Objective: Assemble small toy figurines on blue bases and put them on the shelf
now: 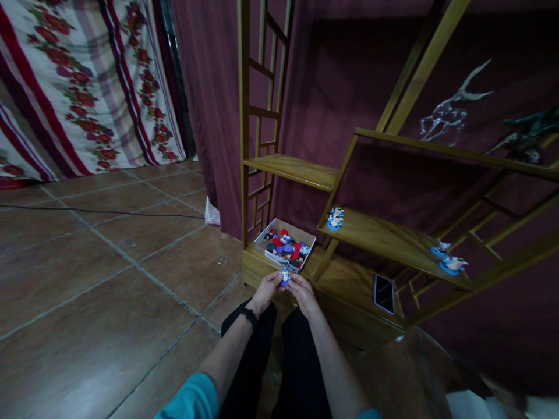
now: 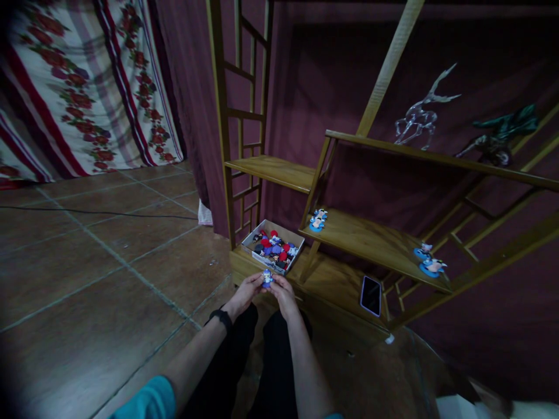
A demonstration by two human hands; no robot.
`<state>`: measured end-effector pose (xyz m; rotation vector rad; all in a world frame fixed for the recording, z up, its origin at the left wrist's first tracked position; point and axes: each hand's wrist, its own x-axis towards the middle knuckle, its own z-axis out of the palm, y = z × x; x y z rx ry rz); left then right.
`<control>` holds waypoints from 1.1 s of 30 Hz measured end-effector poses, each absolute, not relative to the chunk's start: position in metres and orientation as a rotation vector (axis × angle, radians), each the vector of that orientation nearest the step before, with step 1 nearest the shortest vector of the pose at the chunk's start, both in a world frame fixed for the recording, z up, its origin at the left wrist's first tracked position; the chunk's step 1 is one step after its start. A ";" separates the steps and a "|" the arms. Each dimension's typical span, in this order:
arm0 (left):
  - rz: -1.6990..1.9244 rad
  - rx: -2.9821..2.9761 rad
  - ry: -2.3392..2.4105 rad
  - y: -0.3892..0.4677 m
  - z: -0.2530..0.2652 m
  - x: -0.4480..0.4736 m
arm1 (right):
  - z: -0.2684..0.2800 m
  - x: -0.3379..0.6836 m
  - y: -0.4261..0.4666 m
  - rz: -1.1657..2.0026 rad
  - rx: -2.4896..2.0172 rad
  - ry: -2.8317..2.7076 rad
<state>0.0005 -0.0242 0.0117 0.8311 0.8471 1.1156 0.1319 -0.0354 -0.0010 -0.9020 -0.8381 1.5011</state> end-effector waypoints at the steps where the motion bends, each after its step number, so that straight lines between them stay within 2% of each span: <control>1: 1.119 0.831 0.847 -0.024 0.012 0.001 | -0.001 0.132 -0.036 1.504 -0.903 -0.835; 33: 1.050 0.968 0.872 -0.019 0.003 0.005 | -0.006 0.131 -0.030 1.403 -1.051 -0.883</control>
